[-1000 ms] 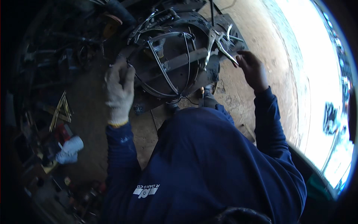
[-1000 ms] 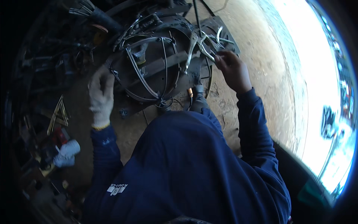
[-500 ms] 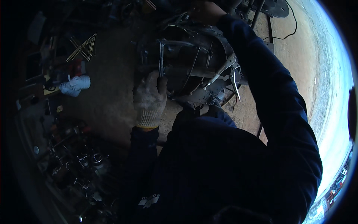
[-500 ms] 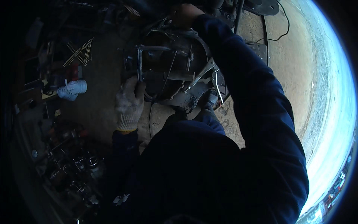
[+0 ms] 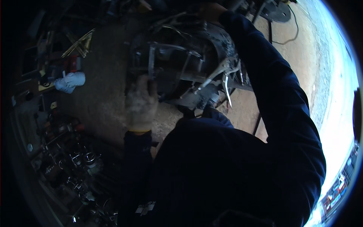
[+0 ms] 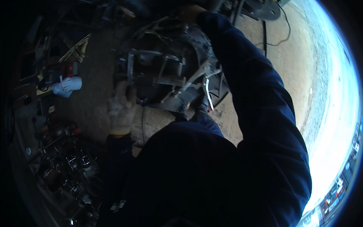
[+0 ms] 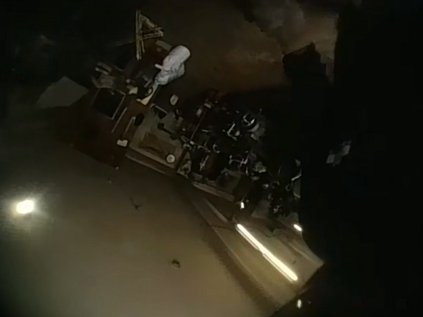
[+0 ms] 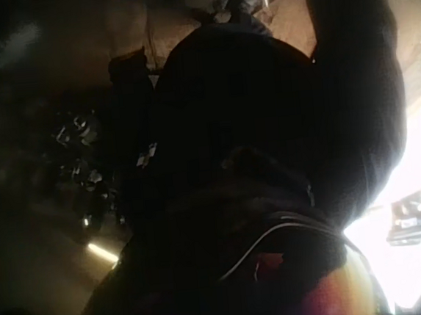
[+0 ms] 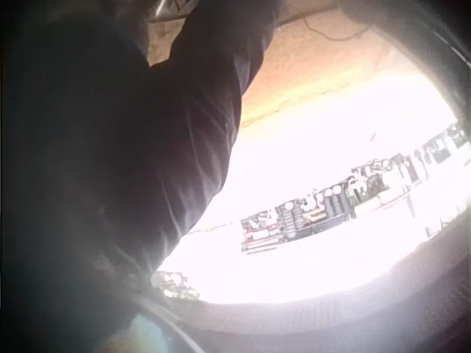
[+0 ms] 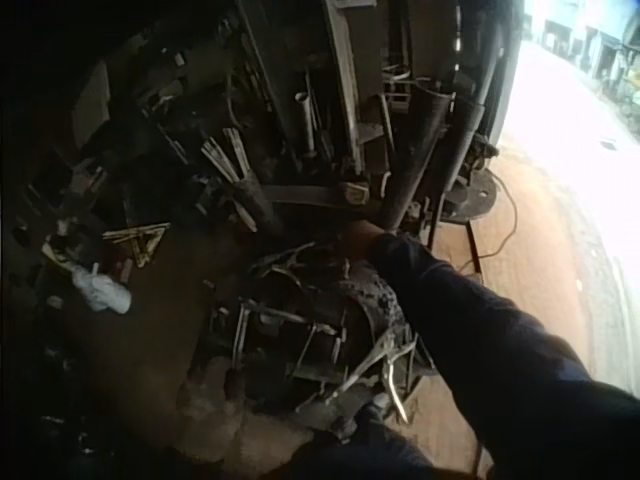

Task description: The person welds metal rods together and uses a locking plier and a wrench to adjust a metal assembly on a fabrication table.

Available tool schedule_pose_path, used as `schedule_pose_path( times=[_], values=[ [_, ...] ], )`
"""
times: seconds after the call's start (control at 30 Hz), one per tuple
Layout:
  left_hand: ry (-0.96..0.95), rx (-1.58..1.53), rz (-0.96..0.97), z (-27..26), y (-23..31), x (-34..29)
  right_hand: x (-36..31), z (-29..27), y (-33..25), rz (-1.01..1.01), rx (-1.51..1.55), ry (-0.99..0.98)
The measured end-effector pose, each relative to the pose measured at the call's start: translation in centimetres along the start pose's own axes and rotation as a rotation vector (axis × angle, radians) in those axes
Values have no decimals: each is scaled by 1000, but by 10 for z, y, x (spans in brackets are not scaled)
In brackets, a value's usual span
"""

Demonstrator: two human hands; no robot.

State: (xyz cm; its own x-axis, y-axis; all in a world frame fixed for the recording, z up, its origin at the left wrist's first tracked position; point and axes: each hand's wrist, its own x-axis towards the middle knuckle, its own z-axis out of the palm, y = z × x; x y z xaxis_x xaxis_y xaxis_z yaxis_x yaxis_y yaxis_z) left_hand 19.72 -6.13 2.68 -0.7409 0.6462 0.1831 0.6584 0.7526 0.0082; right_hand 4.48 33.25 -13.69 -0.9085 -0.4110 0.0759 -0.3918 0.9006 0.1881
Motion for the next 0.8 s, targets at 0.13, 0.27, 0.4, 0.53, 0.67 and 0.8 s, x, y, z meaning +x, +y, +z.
schedule_pose_path(
  times=[0.13, 0.27, 0.4, 0.53, 0.67, 0.8],
  values=[
    [-70, -282, -299, -7, 10, 0, -52, -54, -9, 76, 73, 118],
    [-156, -356, -375, -17, 19, 12, -158, -156, -74, 761, 1107, 476],
    [-206, -365, -379, -18, 14, 15, -245, -112, -123, 1099, 1305, 501],
    [-229, -323, -262, -14, 3, 16, -297, -57, -173, 1409, 1392, 429],
    [-274, -290, -270, -19, 6, 21, -296, -49, -189, 1397, 1429, 453],
    [-269, -283, -300, -20, 7, 21, -285, -37, -191, 1367, 1513, 394]
  ],
)
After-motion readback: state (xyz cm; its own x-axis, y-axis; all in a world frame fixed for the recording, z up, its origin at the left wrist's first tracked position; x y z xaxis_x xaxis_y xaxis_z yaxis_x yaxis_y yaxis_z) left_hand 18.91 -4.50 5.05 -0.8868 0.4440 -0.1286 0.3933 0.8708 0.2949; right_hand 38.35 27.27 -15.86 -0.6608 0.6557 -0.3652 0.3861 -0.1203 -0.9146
